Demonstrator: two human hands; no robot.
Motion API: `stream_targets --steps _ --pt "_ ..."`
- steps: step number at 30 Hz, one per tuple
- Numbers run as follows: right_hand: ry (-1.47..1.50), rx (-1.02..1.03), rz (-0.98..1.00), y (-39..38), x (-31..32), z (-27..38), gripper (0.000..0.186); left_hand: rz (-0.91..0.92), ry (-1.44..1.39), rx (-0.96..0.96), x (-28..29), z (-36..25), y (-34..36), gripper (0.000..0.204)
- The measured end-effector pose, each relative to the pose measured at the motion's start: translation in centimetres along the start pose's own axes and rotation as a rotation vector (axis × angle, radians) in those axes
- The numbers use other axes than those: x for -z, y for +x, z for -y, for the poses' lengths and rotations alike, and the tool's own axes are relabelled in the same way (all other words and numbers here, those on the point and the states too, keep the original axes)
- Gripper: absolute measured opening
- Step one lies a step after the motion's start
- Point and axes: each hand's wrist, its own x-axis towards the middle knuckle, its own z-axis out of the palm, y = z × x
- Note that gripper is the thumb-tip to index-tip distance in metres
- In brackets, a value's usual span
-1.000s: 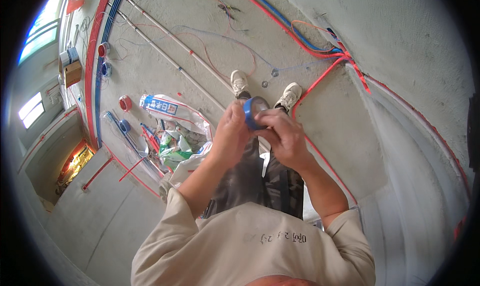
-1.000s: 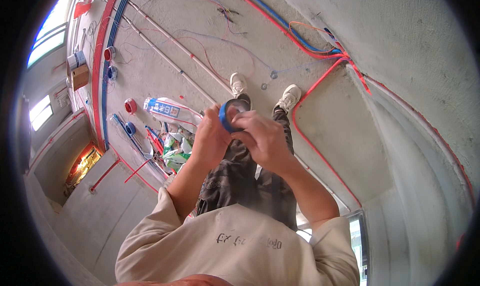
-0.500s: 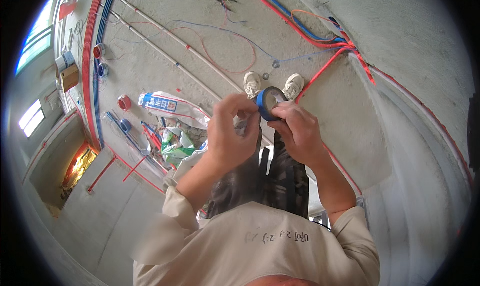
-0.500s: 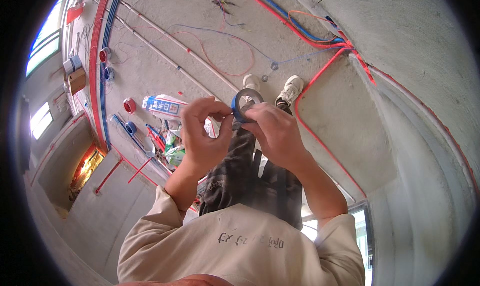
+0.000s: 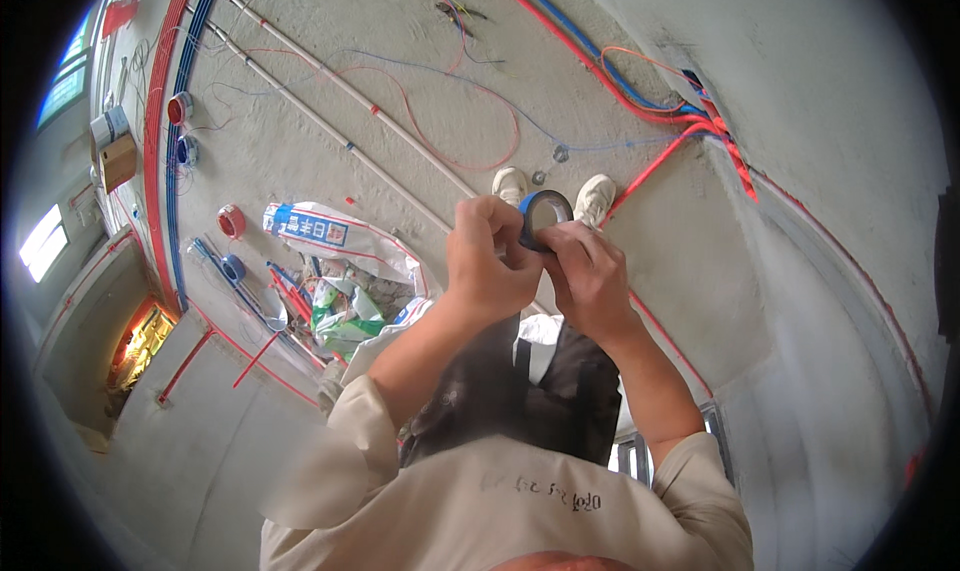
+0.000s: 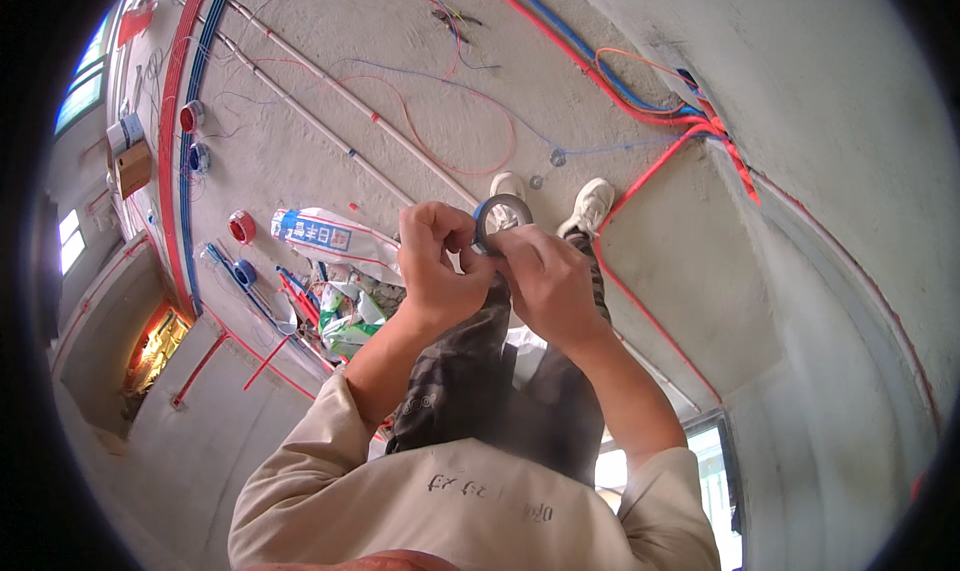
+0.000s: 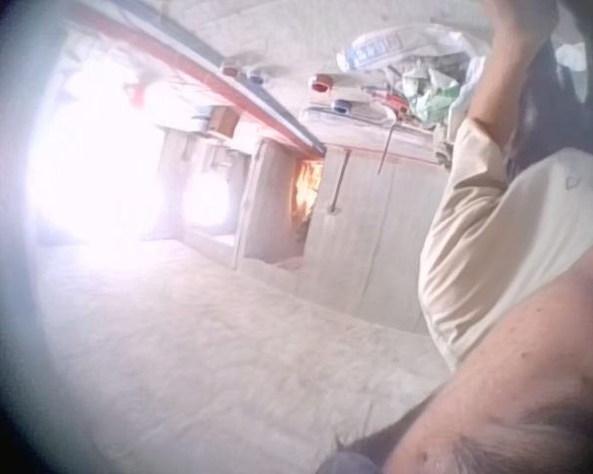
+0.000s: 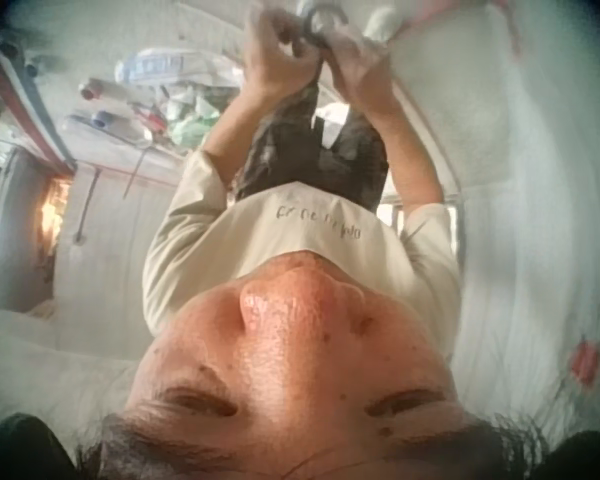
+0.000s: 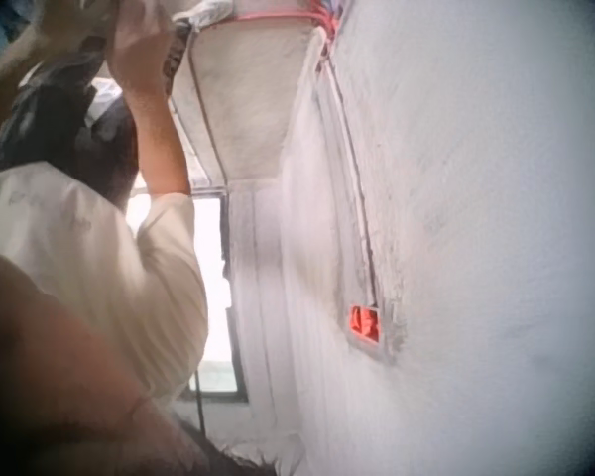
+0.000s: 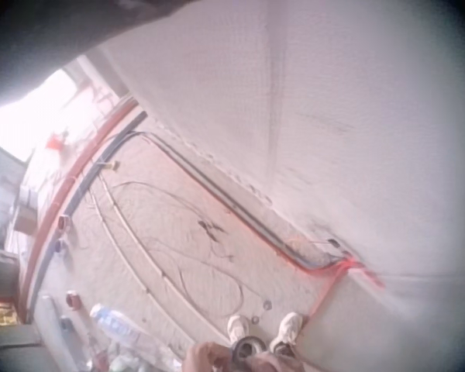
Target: The person walks through a construction site and kneels to work on electrical wiring. They pull colored wires from conduits, twist them together, and wrap the connections with blue electrical tape.
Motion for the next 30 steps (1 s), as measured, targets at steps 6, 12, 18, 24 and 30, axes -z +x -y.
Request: stream_targets --steps 6,12,18,24,30 --pt "-0.046 -0.037 -0.056 2.6 -5.6 -6.5 0.029 0.006 -0.369 -0.028 -1.8 7.8 2.0 0.046" --pt "0.148 -0.17 -0.107 4.4 -13.0 -20.9 0.024 -0.147 -0.262 -0.067 -7.3 24.0 4.6 0.035" --pt "0.494 -0.32 -0.208 13.1 -25.5 -40.5 0.041 0.233 0.507 0.385 -18.9 45.8 6.7 0.05" --pt "-0.041 -0.379 -0.234 27.9 -38.9 -48.2 0.081 0.396 0.693 0.357 -25.2 57.7 5.1 0.048" --pt "-0.419 -0.229 -0.247 32.2 -43.7 -51.4 0.065 0.238 0.639 0.155 -22.9 60.8 3.7 0.025"
